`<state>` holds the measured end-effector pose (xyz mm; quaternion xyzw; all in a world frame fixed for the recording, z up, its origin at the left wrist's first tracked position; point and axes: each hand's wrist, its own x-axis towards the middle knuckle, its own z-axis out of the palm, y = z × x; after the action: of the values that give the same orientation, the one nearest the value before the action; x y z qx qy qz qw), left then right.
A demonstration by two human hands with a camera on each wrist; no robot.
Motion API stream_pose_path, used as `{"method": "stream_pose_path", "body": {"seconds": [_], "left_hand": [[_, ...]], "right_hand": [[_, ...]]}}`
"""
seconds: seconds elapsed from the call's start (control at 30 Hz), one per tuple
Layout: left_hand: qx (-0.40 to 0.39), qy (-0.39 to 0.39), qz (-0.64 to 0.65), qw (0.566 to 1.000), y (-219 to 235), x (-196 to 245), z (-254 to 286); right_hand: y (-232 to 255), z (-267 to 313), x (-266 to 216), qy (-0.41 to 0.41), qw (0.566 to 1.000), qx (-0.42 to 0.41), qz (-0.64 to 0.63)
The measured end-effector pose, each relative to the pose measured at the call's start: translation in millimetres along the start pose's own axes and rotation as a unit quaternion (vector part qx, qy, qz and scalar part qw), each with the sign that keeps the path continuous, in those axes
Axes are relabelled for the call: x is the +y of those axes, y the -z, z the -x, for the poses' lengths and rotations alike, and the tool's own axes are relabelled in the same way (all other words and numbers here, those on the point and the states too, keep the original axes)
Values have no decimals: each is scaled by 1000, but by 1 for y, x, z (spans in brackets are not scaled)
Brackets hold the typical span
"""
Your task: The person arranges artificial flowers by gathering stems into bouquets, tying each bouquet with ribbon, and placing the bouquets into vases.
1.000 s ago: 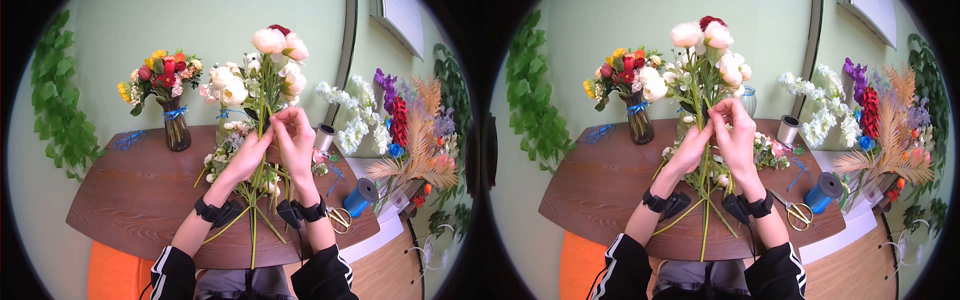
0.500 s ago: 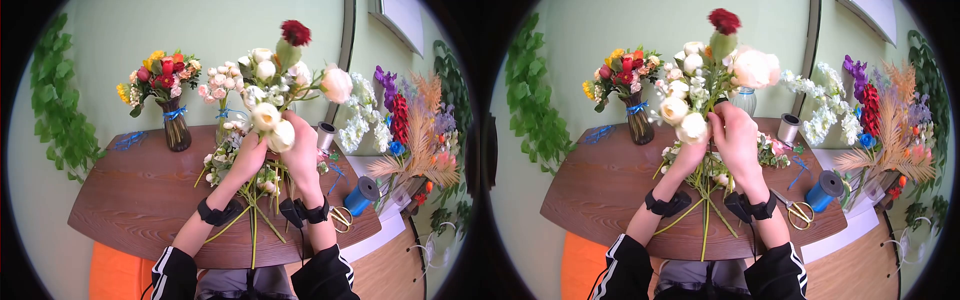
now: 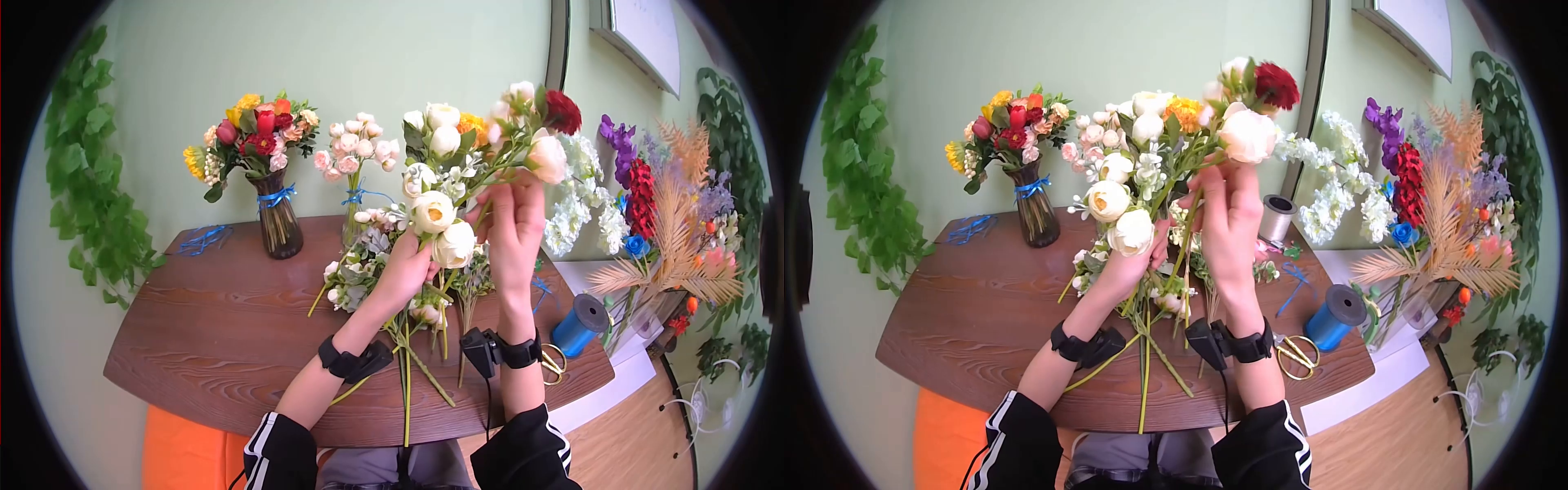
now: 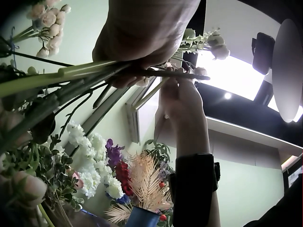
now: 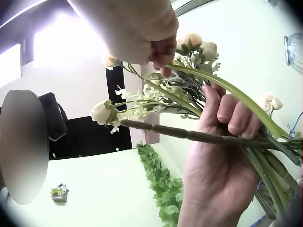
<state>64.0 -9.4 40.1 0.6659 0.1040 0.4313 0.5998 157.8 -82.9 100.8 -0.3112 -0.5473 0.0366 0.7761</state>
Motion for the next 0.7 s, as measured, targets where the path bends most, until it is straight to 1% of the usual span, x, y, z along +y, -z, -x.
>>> {"method": "stream_pose_path", "body": {"seconds": [0.1,0.2,0.23,0.3,0.33,0.37,0.4,0.43,0.5,0.53,0.57,0.6,0.63,0.67,0.7], "left_hand": [[-9,4,40,999,0,1,1],[-10,9,78,997,1,1,1],[-3,3,73,997,1,0,1],[12,-9,63,998,-1,0,1],[7,-3,50,999,-2,0,1],[1,2,38,999,-1,2,1],[-4,8,25,1000,-2,3,2],[12,16,36,999,-3,-1,1],[-7,20,-52,998,4,-1,0],[-17,22,-95,995,6,-2,0],[1,13,-142,990,5,-5,0],[20,-44,-138,989,1,-8,0],[16,-23,-147,989,-2,-1,4],[12,-2,-157,988,-4,6,7],[8,-10,-143,990,-4,3,6]], "right_hand": [[13,-4,2,18,999,20,-20],[18,-11,0,46,997,63,-31],[22,-13,0,57,996,59,-37],[23,-14,-3,47,996,65,-49],[23,-14,-5,42,995,68,-56],[25,-13,-5,22,998,46,-46],[26,-13,-4,21,999,19,-38],[26,-12,-2,21,999,-8,-29],[24,-10,-5,27,997,-70,1],[23,-8,-4,16,996,-86,-3],[19,-8,-6,7,997,-82,-9],[16,-8,-8,-2,997,-79,-16],[20,-9,-10,-24,995,-93,-36],[21,-9,-11,-1,995,-71,-63],[23,-10,-15,-11,997,-34,-69]]}}
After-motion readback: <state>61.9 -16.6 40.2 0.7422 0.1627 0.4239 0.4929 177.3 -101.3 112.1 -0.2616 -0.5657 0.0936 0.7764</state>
